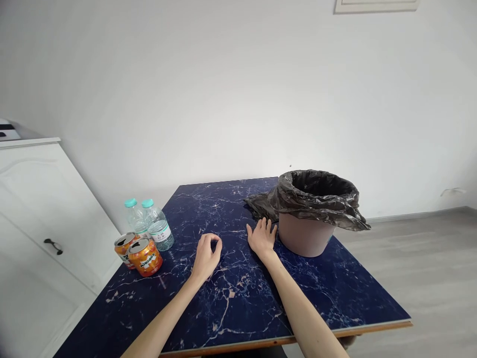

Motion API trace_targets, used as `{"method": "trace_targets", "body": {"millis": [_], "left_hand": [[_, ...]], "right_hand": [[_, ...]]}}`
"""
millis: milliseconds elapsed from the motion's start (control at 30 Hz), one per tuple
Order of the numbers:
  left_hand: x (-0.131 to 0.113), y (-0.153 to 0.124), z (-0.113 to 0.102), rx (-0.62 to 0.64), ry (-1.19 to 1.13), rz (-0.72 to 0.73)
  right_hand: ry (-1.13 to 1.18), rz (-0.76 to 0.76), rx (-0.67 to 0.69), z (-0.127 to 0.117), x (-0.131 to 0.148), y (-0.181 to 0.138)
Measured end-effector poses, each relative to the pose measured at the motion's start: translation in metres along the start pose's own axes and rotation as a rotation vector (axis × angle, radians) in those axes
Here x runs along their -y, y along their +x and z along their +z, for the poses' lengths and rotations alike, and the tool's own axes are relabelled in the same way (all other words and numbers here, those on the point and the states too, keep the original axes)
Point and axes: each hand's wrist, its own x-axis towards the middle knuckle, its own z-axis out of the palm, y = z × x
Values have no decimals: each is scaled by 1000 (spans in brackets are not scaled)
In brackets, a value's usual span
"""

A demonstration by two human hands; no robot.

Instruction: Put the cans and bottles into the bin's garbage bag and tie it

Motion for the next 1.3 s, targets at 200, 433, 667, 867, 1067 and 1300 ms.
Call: {"method": "trace_targets", "body": {"millis": [200,433,667,867,1067,1300], "left_hand": [[0,-1,1,0,8,3],[3,-1,3,13,5,14],[5,-3,4,11,9,26],[4,-5,4,14,13,35],[3,-6,3,15,18,47],[3,-6,4,18,16,59]], "right_hand": [[0,59,-65,1,0,1],[21,-50,-214,-15,4,-8],[13,-46,-166,-9,5,26],[-7,169,-126,3,3,54],[-22,264,-181,-2,2,56],[-18,-57,-196,3,23,21]]}}
